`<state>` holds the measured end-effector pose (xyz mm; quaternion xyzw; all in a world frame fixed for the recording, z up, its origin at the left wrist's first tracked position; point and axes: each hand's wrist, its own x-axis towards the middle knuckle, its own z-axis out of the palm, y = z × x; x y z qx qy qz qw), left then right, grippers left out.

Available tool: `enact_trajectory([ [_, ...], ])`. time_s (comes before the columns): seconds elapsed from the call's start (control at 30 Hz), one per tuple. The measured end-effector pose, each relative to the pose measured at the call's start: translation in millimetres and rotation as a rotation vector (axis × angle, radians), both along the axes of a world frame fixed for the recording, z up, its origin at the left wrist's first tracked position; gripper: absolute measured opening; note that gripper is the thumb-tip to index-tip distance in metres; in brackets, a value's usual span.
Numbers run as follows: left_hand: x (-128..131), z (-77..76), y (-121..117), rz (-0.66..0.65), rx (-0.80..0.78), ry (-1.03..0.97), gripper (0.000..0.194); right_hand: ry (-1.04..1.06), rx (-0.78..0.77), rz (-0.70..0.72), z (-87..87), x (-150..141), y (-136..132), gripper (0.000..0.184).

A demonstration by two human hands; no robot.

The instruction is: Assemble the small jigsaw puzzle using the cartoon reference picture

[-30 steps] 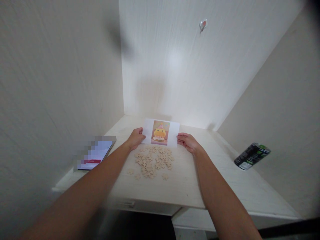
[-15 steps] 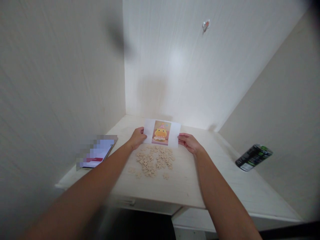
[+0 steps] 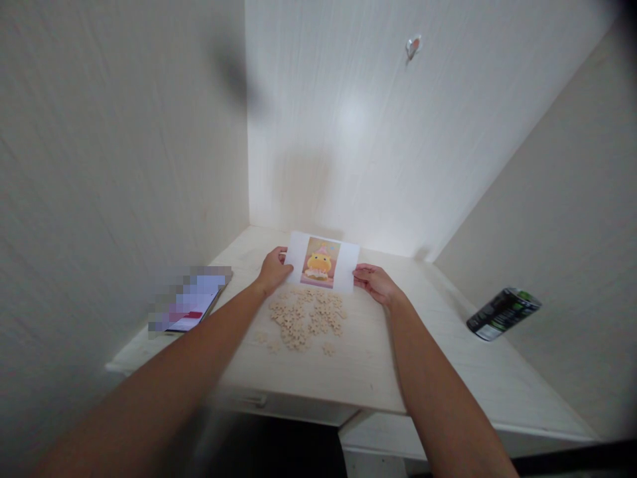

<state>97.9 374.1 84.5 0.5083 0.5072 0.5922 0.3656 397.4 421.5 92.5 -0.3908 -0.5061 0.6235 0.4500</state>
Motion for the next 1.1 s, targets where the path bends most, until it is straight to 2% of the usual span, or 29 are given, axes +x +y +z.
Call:
enact_trajectory([
  [0.23,-1.4,-2.6,2.2,0.025,-0.002,0.022,0.065,-0.010,0.003,0.007,-1.0,0.6,1.1,0.019],
  [0.73,-1.4,-2.3,0.8,-0.003,0.000,0.020,0.065,-0.004,0.005,0.000,1.3,-0.4,-1.5,0.020],
  [1.1,0.3,-3.5,6.3,0.054,-0.018,0.006,0.045,-0.011,0.016,0.010,1.7,-0.6,-1.5,0.019],
])
